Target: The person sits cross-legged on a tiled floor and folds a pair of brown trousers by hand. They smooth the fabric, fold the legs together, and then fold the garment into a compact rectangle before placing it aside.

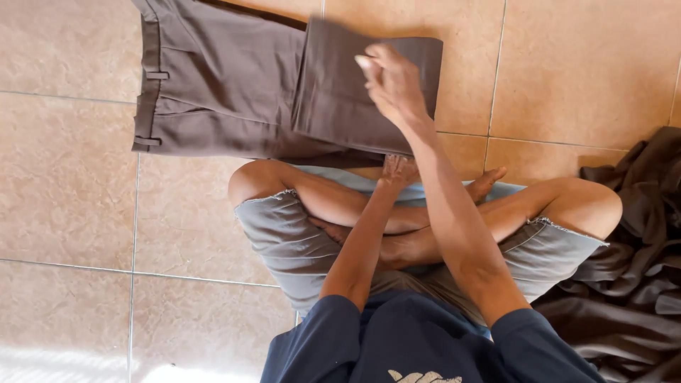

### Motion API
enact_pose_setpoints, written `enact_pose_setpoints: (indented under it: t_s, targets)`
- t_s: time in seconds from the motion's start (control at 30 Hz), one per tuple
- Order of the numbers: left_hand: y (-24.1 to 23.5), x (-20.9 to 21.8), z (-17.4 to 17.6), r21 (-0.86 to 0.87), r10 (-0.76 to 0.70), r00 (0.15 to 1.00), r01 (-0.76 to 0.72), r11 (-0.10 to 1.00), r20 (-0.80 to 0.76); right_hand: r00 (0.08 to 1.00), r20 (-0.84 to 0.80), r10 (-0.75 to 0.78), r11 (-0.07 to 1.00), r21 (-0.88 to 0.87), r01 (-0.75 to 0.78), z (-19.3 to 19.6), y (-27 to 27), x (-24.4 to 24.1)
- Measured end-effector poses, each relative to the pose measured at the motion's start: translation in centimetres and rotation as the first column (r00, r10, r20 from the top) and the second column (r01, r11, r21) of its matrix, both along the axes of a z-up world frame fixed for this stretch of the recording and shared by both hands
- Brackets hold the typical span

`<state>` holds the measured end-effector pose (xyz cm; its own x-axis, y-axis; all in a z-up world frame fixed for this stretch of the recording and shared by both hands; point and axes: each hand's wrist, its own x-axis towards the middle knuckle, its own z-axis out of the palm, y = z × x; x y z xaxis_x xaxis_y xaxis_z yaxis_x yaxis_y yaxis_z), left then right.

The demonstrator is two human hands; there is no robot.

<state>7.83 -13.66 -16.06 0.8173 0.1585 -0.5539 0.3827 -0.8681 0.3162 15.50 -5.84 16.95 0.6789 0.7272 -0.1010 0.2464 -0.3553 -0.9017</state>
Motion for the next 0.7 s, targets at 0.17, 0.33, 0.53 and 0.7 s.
enact_pose_setpoints:
  t_s: [0.17, 0.33, 0.53, 0.7]
  targets:
    - [-1.1, 0.2, -2.9, -0.063, 0.119, 0.904, -0.102, 0.993, 0.410, 0.897, 0.277, -0.346, 0.768, -0.466, 0.440, -12.2, -9.5, 4.8]
    - [-2.2, 1.2, 2.7, 0.044, 0.018, 0.724, -0.067, 0.997, 0.690, 0.748, -0.214, -0.628, 0.776, -0.253, 0.578, -28.0, -17.8, 11.7]
    - [3.6, -1.3, 20.4, -0.219, 0.335, 0.865, -0.268, 0.938, 0.374, 0.719, 0.206, -0.664, 0.638, -0.345, 0.688, -27.0, -25.7, 15.5]
    - [10.3, -0.7, 12.0, -0.008, 0.668, 0.510, -0.792, 0.611, 0.542, 0.753, 0.076, -0.653, 0.701, -0.315, 0.640, -24.5, -25.5, 14.5]
